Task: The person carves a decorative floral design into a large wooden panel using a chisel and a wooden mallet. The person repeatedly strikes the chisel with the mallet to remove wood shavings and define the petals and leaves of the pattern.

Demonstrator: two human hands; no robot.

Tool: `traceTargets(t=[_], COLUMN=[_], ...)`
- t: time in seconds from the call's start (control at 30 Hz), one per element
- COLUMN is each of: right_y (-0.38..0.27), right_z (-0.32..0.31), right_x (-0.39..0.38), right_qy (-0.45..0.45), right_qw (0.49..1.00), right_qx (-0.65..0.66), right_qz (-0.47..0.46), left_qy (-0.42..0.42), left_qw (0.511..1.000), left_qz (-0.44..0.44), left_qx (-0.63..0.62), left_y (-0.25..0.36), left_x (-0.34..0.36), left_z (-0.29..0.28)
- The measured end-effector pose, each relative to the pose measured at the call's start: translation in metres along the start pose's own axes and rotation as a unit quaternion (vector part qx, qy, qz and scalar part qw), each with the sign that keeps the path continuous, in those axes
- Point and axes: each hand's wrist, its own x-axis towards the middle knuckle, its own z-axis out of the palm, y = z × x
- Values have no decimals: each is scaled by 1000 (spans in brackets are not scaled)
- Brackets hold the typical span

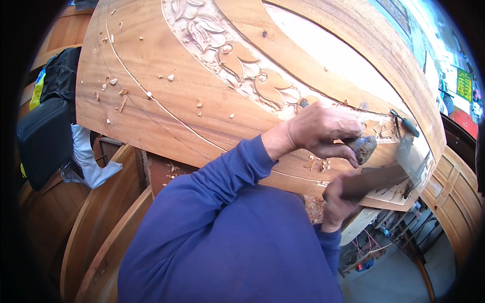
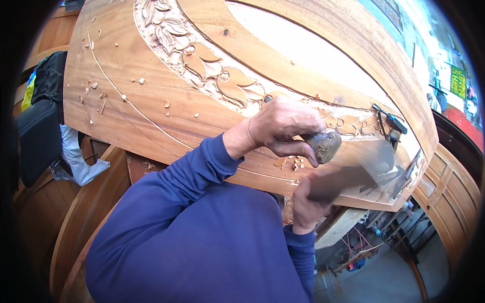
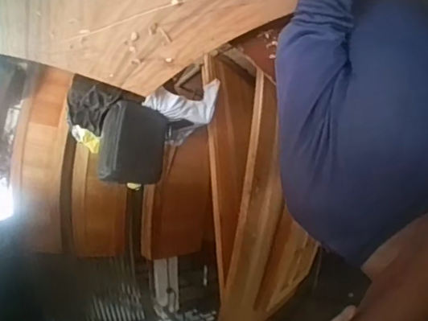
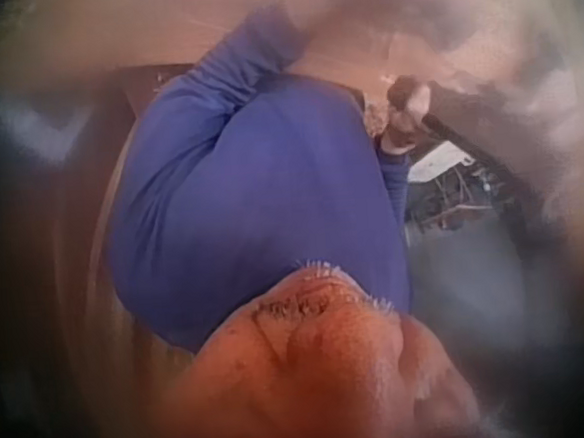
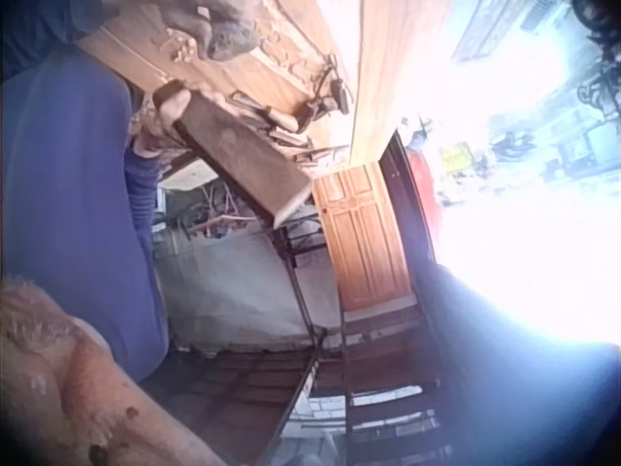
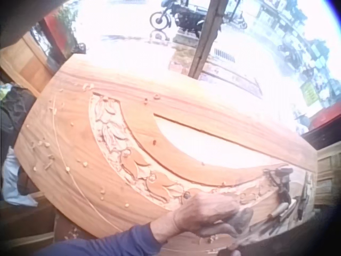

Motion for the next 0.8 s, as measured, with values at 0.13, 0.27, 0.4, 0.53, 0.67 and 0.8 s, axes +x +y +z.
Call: traceTargets(t=[0.13, 0.27, 0.4, 0.53, 0.67, 0.8], right_y=[8, 21, 29, 30, 46, 56], right_z=[-3, -11, -43, -53, -57, -65], right_x=[-3, 6, 0, 2, 3, 12], right_qy=[-2, -2, 69, 16, -38, -105], right_qw=[980, 971, 974, 988, 987, 987], right_qx=[-188, -229, -210, -142, -59, -24], right_qz=[-63, -66, 60, 59, 143, 121], left_qy=[33, 44, 160, 418, 481, 478], left_qw=[998, 998, 966, 907, 869, 859], left_qz=[46, 36, 135, 16, -109, -175], left_qx=[-4, -14, 153, 49, 32, 56], left_y=[-4, 3, 69, 97, 78, 71], left_x=[-1, -3, -20, -11, -31, -56], left_z=[2, -11, -147, -117, -42, 1])
